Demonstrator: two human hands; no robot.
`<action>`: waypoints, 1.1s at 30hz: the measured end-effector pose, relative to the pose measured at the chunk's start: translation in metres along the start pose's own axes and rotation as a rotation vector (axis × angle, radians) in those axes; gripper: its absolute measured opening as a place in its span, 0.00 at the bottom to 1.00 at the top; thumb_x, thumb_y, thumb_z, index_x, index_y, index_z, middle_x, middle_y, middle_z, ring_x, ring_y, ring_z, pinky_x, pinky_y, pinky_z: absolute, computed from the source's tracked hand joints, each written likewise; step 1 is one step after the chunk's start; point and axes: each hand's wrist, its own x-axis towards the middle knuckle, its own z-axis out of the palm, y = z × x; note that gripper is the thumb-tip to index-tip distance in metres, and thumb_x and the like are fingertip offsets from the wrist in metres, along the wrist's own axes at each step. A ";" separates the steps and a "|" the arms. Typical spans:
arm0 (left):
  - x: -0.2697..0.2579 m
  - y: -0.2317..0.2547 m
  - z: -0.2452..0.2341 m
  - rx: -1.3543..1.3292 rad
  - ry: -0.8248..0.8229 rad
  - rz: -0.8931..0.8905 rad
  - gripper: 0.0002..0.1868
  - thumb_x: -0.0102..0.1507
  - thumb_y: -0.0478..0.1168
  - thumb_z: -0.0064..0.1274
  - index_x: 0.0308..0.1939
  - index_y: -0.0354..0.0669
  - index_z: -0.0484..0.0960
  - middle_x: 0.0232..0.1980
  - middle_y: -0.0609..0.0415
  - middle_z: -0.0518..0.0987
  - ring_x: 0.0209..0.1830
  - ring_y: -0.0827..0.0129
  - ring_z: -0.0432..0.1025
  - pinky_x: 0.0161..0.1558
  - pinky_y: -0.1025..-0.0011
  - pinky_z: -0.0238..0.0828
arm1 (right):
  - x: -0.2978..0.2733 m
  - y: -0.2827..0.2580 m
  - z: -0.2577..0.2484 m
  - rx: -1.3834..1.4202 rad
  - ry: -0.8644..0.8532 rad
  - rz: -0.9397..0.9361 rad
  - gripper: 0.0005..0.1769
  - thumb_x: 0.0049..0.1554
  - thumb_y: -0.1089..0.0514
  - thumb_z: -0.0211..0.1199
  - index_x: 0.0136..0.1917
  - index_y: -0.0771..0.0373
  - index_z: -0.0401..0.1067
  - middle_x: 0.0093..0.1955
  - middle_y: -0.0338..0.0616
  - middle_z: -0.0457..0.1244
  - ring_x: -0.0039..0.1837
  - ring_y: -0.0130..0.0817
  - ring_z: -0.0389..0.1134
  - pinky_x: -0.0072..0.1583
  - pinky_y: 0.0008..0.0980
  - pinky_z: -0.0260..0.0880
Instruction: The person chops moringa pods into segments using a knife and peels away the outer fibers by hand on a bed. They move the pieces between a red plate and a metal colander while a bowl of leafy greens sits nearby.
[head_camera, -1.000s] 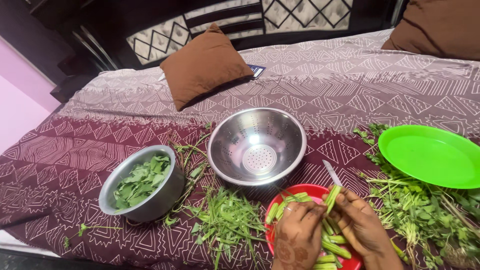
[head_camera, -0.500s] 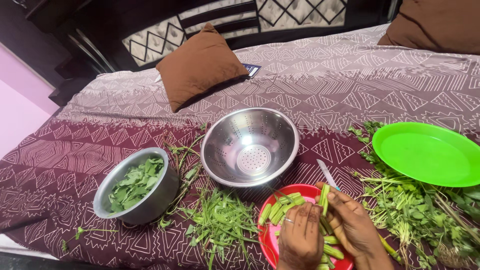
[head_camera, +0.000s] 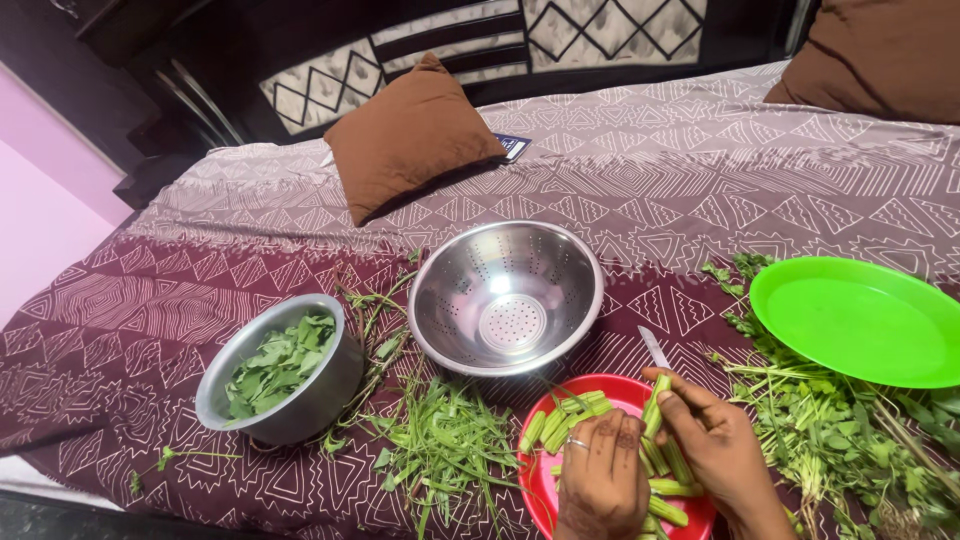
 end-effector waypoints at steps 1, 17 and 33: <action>0.000 0.001 0.001 0.001 0.000 -0.002 0.16 0.60 0.27 0.52 0.51 0.20 0.79 0.50 0.34 0.79 0.48 0.45 0.76 0.52 0.53 0.75 | 0.000 0.001 -0.001 -0.009 -0.004 -0.005 0.22 0.64 0.60 0.58 0.70 0.63 0.77 0.33 0.39 0.63 0.35 0.22 0.60 0.37 0.23 0.60; -0.041 -0.124 -0.046 0.216 0.100 -0.810 0.08 0.66 0.32 0.46 0.42 0.40 0.82 0.44 0.50 0.83 0.46 0.65 0.76 0.51 0.67 0.77 | -0.010 -0.011 0.010 0.325 -0.196 0.252 0.25 0.61 0.58 0.54 0.70 0.67 0.68 0.51 0.53 0.69 0.52 0.37 0.72 0.53 0.38 0.76; 0.018 -0.012 -0.038 -0.313 -0.167 -0.284 0.12 0.60 0.30 0.60 0.47 0.42 0.88 0.45 0.51 0.82 0.48 0.57 0.76 0.50 0.62 0.73 | 0.006 0.024 -0.007 0.647 -0.174 0.143 0.26 0.60 0.63 0.56 0.72 0.65 0.62 0.52 0.51 0.69 0.54 0.37 0.72 0.57 0.36 0.73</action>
